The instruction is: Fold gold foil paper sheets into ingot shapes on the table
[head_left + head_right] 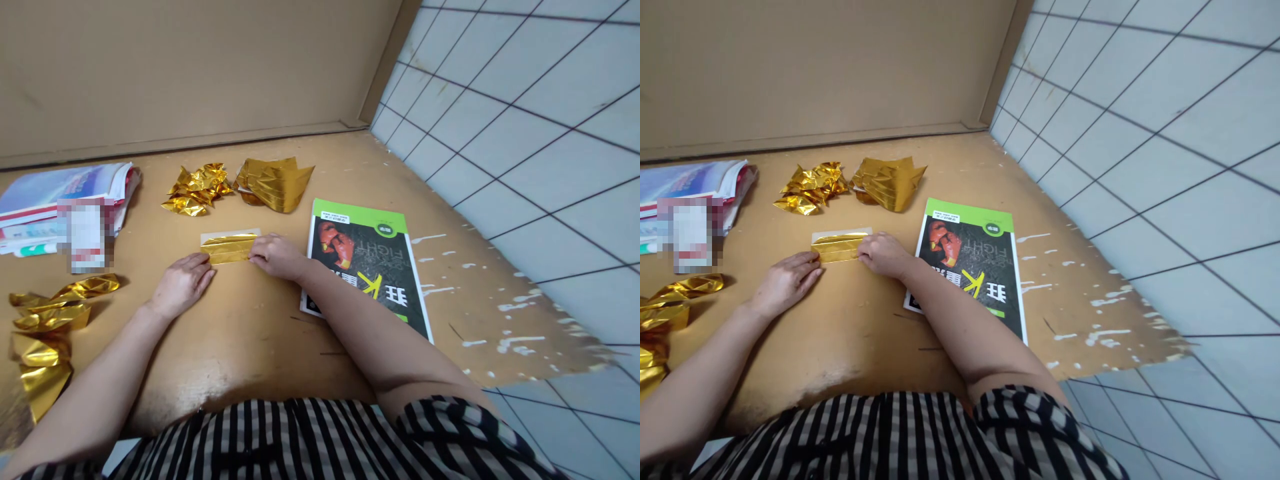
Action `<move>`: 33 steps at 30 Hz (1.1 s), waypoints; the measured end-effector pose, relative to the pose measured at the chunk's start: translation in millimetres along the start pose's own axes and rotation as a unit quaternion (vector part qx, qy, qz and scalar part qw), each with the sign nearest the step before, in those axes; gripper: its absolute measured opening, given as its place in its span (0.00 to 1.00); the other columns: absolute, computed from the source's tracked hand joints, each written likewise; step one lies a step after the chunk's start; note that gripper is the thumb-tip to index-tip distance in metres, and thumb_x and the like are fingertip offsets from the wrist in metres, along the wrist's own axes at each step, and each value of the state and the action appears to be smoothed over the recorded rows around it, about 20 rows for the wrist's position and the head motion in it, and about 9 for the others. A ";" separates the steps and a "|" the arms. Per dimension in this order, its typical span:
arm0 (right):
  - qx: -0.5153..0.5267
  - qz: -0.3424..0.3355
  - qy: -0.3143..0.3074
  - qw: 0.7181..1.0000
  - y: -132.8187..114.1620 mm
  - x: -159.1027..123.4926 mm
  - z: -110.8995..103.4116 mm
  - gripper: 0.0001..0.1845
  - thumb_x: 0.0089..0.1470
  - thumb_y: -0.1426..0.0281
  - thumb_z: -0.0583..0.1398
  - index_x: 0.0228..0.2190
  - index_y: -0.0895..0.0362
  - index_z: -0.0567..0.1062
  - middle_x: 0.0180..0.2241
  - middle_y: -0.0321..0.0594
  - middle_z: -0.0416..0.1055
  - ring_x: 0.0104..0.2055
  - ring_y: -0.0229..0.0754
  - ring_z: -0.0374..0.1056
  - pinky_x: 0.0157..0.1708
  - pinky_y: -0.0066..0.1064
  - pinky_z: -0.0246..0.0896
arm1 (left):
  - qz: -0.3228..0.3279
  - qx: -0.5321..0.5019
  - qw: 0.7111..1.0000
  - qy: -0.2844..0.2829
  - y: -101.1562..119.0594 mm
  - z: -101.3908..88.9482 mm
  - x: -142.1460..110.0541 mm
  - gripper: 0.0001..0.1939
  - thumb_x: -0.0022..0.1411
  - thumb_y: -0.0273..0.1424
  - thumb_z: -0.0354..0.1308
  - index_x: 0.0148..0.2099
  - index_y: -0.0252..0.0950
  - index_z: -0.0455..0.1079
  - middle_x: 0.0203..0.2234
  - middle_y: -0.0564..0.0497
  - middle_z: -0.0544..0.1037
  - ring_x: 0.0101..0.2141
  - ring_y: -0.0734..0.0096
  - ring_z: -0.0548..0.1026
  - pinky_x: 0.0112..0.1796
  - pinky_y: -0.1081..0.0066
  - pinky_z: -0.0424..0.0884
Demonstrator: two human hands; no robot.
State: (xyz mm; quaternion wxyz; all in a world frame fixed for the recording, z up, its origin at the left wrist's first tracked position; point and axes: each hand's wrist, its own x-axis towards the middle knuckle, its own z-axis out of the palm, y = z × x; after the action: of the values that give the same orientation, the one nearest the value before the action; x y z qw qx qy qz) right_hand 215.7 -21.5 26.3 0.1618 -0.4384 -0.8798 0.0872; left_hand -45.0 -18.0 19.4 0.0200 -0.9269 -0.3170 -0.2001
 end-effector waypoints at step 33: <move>-0.074 -0.072 -0.045 0.994 -22.0 0.2 0.8 0.18 0.62 0.71 0.50 0.45 0.61 0.77 0.36 0.49 0.73 0.40 0.46 0.64 0.44 0.39 0.51 | 0.032 -0.017 0.998 -0.052 18.6 25.2 2.3 0.26 0.70 0.44 0.45 0.60 0.31 0.66 0.57 0.37 0.71 0.58 0.50 0.68 0.57 0.50 0.67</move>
State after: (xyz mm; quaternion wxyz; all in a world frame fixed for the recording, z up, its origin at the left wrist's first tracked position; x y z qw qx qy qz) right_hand 199.0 -34.6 32.1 0.0948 -0.3800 -0.9196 0.0302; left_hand -23.2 -27.3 -1.2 -0.0062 -0.9458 -0.2846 -0.1561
